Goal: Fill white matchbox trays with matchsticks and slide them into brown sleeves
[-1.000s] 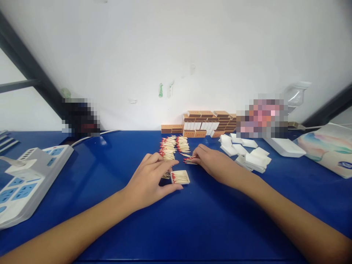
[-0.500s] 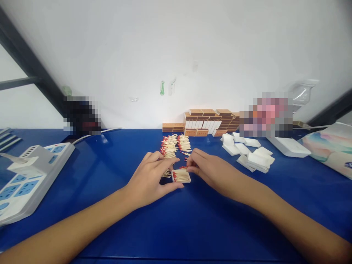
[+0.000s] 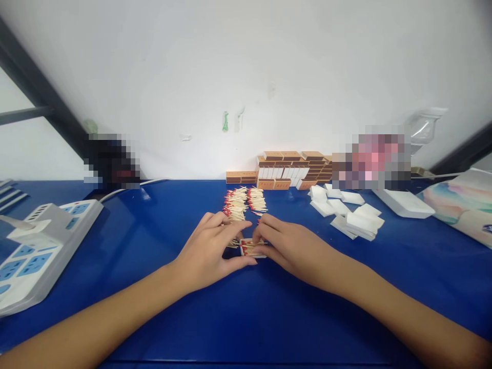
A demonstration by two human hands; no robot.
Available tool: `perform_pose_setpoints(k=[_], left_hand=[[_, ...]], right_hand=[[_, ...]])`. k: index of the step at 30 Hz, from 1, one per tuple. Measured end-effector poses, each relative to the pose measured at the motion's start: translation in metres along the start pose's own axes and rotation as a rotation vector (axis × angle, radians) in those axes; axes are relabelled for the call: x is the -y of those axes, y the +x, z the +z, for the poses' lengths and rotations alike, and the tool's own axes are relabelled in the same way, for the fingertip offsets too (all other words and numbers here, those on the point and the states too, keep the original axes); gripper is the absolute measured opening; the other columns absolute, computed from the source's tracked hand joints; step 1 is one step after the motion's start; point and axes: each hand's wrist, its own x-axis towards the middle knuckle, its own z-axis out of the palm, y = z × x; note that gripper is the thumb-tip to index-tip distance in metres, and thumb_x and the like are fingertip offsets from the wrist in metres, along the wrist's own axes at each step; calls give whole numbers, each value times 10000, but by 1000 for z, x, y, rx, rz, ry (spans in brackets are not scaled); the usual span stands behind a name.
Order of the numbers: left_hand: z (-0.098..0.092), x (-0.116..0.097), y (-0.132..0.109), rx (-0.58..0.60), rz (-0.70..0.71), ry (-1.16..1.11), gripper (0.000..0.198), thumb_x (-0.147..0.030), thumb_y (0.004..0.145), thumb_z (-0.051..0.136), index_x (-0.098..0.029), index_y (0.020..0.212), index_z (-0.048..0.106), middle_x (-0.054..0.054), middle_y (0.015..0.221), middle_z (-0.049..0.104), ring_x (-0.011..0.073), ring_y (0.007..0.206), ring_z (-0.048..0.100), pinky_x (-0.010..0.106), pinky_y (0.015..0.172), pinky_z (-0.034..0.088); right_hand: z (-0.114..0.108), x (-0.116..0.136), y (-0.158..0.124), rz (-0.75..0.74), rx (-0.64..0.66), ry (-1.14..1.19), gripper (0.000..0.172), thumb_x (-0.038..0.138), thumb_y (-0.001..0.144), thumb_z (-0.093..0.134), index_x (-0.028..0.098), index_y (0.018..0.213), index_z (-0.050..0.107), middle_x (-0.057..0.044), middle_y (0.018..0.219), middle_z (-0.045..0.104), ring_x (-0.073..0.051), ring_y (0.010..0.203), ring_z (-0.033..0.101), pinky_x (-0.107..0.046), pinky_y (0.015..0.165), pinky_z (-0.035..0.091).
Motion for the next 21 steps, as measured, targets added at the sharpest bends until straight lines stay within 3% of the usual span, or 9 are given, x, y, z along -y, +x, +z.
perform_pose_setpoints(k=[7, 16, 21], left_hand=[[-1, 0, 1, 14, -17, -8, 638, -502, 845, 836, -179, 1345, 608, 77, 1072, 702, 237, 974, 619, 392, 873, 468], [0, 1, 1, 55, -22, -46, 645, -487, 850, 839, -196, 1367, 586, 45, 1037, 739, 241, 997, 618, 401, 887, 450], [0, 1, -1, 58, -24, -32, 642, -484, 851, 839, -190, 1364, 589, 53, 1030, 744, 248, 996, 619, 410, 883, 450]], right_hand=[[-5, -2, -3, 28, 32, 64, 121, 199, 1062, 520, 191, 993, 620, -61, 1048, 625, -174, 783, 639, -316, 688, 495], [-6, -9, -2, 110, -7, 15, 13, 197, 1031, 579, 192, 1037, 589, -57, 1048, 644, -186, 791, 636, -321, 670, 477], [-1, -12, 0, 96, 31, 0, 91, 158, 1035, 546, 193, 967, 595, -41, 999, 637, -175, 777, 627, -304, 658, 462]])
